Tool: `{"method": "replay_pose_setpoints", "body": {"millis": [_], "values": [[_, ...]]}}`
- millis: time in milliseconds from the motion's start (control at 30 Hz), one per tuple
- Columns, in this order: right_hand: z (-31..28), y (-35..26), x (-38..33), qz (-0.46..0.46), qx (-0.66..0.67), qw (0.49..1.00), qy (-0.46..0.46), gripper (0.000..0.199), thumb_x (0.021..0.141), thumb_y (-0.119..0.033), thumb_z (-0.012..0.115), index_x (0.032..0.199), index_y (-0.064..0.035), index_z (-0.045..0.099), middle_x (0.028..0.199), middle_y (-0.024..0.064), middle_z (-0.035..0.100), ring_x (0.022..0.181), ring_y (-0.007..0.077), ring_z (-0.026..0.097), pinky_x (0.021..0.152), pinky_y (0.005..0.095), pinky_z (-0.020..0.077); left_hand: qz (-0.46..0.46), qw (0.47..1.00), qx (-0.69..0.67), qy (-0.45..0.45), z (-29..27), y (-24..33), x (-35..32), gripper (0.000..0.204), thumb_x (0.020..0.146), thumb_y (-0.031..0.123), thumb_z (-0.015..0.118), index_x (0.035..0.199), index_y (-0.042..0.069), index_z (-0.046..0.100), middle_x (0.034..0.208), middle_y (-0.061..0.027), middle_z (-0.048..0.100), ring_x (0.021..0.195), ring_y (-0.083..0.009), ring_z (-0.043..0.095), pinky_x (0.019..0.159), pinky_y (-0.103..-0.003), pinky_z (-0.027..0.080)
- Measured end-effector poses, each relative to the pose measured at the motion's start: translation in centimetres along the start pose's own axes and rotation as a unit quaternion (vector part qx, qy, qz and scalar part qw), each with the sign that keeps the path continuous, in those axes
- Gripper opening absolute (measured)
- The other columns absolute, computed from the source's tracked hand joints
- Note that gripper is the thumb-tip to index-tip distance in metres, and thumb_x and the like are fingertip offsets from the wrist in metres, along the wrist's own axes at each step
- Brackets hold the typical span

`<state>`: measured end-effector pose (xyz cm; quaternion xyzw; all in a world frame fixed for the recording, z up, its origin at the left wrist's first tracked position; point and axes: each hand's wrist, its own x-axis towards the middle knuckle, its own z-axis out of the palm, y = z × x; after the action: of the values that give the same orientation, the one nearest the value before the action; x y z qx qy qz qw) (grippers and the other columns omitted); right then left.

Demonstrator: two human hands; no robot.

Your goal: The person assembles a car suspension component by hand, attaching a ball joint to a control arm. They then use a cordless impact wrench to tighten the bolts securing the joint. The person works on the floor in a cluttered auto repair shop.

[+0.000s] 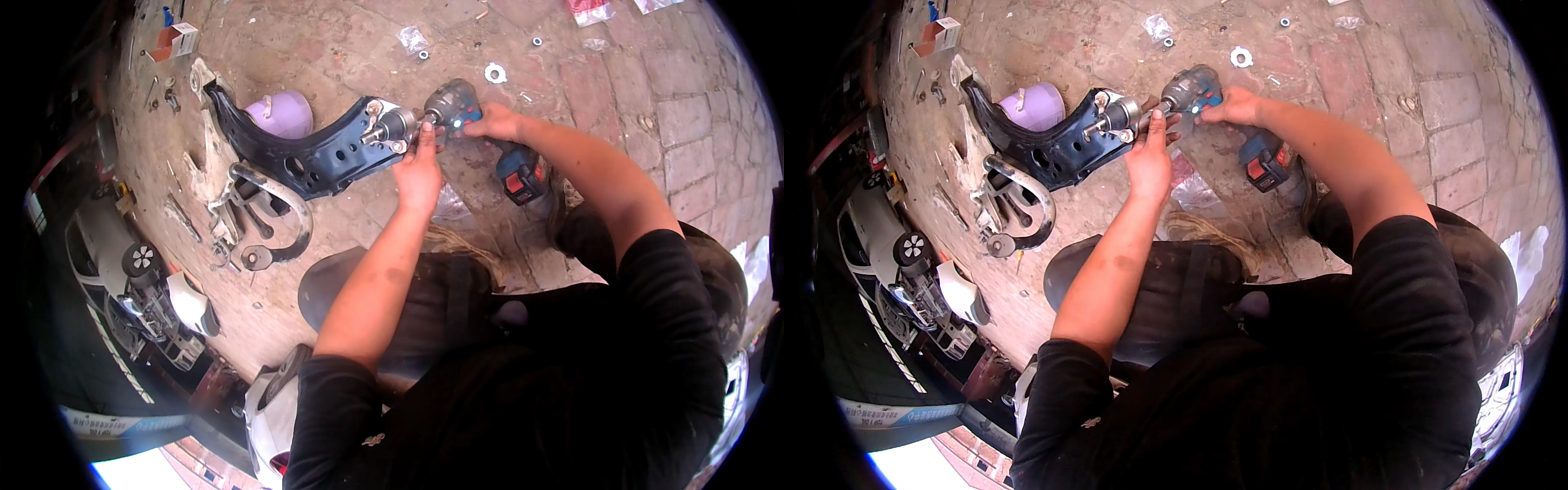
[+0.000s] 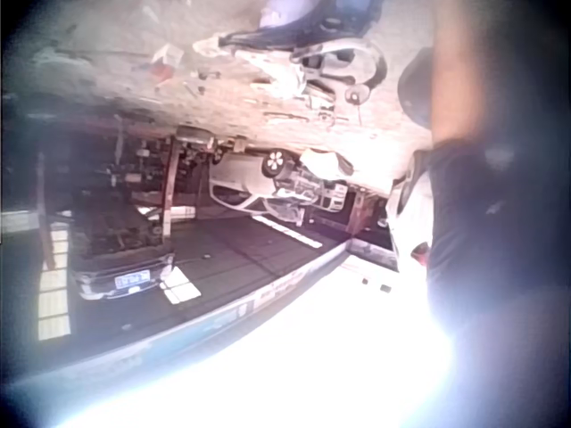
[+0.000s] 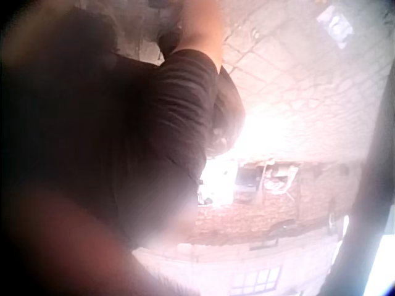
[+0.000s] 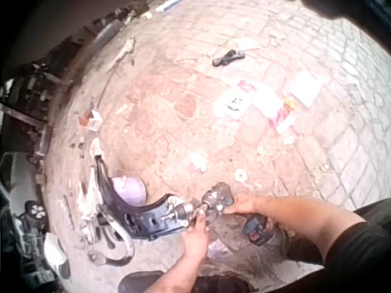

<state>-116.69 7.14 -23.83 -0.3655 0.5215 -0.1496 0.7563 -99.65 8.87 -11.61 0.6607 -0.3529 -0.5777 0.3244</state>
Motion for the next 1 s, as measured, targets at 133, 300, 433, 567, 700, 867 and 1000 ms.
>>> {"method": "replay_pose_setpoints", "body": {"millis": [133,300,433,567,700,867,1000], "values": [[-0.3,0.4,0.4,0.006,-0.004,1.000,-0.017,0.035,0.070,-0.037,0.079,0.079,-0.0052,0.067,0.069,0.0050,0.062,0.059,0.0143,0.057,0.054,0.0303,0.0455,-0.040,0.999,0.002,-0.012,-0.2,0.3,-0.1,0.041,0.099,0.023,0.053,0.133,0.002,0.045,0.117,-0.0131,0.059,0.100,-0.0210,0.065,0.073,-0.029,0.051],[0.0,-0.9,-0.6,0.015,-0.005,1.000,0.000,0.030,0.074,-0.033,0.072,0.085,-0.0047,0.067,0.074,0.0051,0.063,0.063,0.0143,0.059,0.056,0.0301,0.0468,-0.016,1.000,-0.017,-0.006,0.0,-0.4,0.1,0.041,0.098,0.029,0.054,0.126,-0.002,0.051,0.115,-0.0128,0.061,0.099,-0.0199,0.065,0.073,-0.029,0.051],[0.6,0.8,0.6,0.014,0.065,0.998,-0.005,0.034,0.074,-0.033,0.073,0.091,-0.0044,0.068,0.078,0.0049,0.064,0.066,0.0138,0.059,0.057,0.0295,0.0479,-0.046,0.999,0.014,-0.008,0.1,-0.5,0.0,0.044,0.098,0.033,0.054,0.122,-0.003,0.054,0.114,-0.0120,0.061,0.098,-0.0189,0.065,0.073,-0.029,0.051],[-0.3,-1.9,-0.8,0.016,-0.004,1.000,-0.018,0.039,0.073,-0.036,0.075,0.094,-0.0043,0.067,0.079,0.0046,0.064,0.066,0.0136,0.059,0.056,0.0292,0.0484,-0.083,0.996,0.038,-0.015,-0.3,0.5,-0.1,0.045,0.098,0.034,0.054,0.124,-0.003,0.052,0.114,-0.0116,0.061,0.098,-0.0180,0.064,0.073,-0.029,0.051],[-0.9,-1.9,-0.4,0.004,-0.039,0.999,-0.012,0.043,0.071,-0.040,0.078,0.094,-0.0040,0.067,0.078,0.0048,0.063,0.067,0.0138,0.059,0.056,0.0288,0.0481,-0.020,1.000,-0.015,0.002,0.4,0.1,-0.2,0.045,0.098,0.031,0.055,0.129,-0.002,0.048,0.117,-0.0114,0.060,0.099,-0.0180,0.063,0.074,-0.029,0.051],[-1.0,-1.8,-0.3,0.016,-0.081,0.997,-0.007,0.047,0.070,-0.044,0.078,0.093,-0.0036,0.067,0.078,0.0055,0.063,0.069,0.0153,0.059,0.060,0.0306,0.0476,-0.010,0.999,-0.033,-0.025,0.2,0.1,0.1,0.046,0.098,0.030,0.055,0.132,0.001,0.046,0.118,-0.0110,0.059,0.101,-0.0181,0.062,0.074,-0.029,0.051],[-0.8,-1.3,-0.2,0.045,-0.069,0.996,-0.030,0.049,0.070,-0.046,0.078,0.092,-0.0039,0.068,0.078,0.0060,0.064,0.069,0.0170,0.059,0.062,0.0318,0.0469,-0.062,0.997,0.007,-0.043,-0.2,-0.1,0.3,0.045,0.098,0.032,0.054,0.132,0.003,0.048,0.119,-0.0099,0.060,0.101,-0.0173,0.062,0.074,-0.028,0.050]]}}
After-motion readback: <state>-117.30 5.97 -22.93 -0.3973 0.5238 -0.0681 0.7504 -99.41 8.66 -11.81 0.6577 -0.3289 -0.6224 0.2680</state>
